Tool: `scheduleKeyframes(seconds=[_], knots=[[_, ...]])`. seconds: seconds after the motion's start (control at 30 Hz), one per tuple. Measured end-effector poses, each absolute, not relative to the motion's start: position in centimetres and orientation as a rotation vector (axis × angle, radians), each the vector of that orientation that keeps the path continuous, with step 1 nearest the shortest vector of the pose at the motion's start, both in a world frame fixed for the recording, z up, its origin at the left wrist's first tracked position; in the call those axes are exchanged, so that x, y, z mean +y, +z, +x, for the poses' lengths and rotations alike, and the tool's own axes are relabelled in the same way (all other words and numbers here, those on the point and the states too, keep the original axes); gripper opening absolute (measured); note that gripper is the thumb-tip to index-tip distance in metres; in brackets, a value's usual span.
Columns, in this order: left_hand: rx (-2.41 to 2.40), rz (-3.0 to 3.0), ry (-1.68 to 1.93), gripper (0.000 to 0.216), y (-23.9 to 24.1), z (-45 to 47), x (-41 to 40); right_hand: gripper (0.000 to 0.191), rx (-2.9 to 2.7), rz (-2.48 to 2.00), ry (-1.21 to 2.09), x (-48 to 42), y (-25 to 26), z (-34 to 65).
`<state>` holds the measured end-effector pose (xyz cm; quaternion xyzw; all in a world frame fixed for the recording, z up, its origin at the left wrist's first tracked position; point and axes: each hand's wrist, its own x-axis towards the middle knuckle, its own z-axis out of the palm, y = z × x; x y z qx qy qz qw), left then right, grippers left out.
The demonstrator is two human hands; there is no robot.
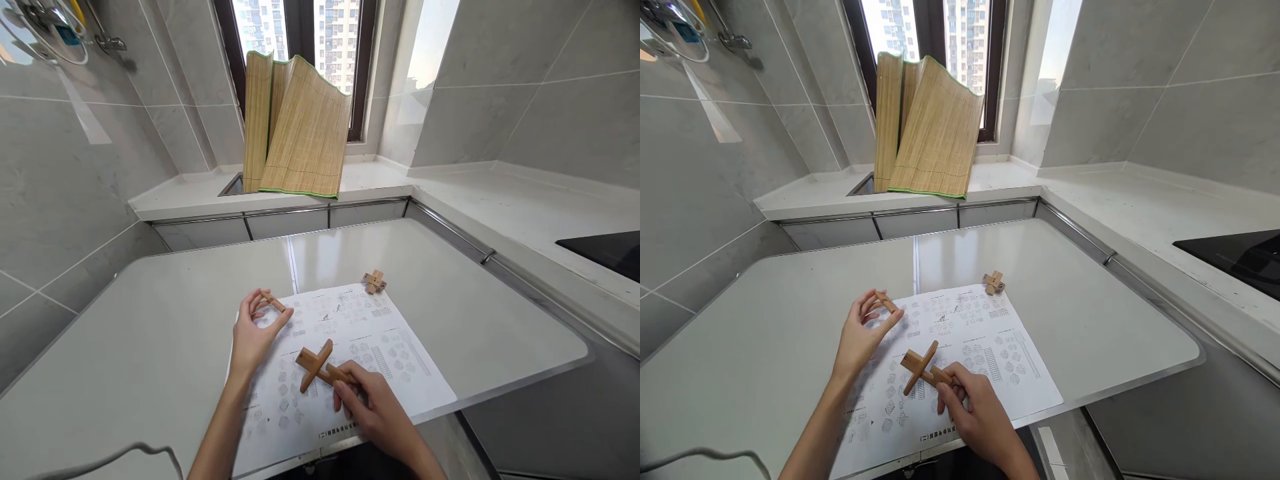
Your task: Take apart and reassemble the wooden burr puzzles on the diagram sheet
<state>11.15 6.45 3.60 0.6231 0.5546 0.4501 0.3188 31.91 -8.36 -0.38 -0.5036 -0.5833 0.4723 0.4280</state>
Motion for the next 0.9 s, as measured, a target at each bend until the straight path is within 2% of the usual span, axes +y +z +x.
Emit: scheduleKeyframes(seconds=[0.13, 0.27, 0.37, 0.7, 0.9], knots=[[1.700, 1.862, 1.004, 0.083, 2.7, 9.1, 8.2, 0.036, -1.441, -1.268, 1.185, -8.3, -0.4, 31.9], [1.694, 2.158, 0.820, 0.082, 2.7, 6.5, 9.6, 0.037, -1.435, -1.274, 1.197, -8.4, -0.2, 31.9], [1.704, 2.167, 0.742, 0.084, 2.4, 4.6, 10.7, 0.036, -1.422, -1.266, 1.204, -8.5, -0.4, 32.0], [1.584, 2.198, 0.749, 0.081, 0.3, 3.3, 11.8, 0.040, -1.376, -1.295, 1.265, -8.1, -0.1, 31.8], [1.451, 2.271, 0.745, 0.070, -0.2, 2.6, 11.4, 0.045, -1.327, -1.252, 1.273, -2.4, 0.9, 31.5]])
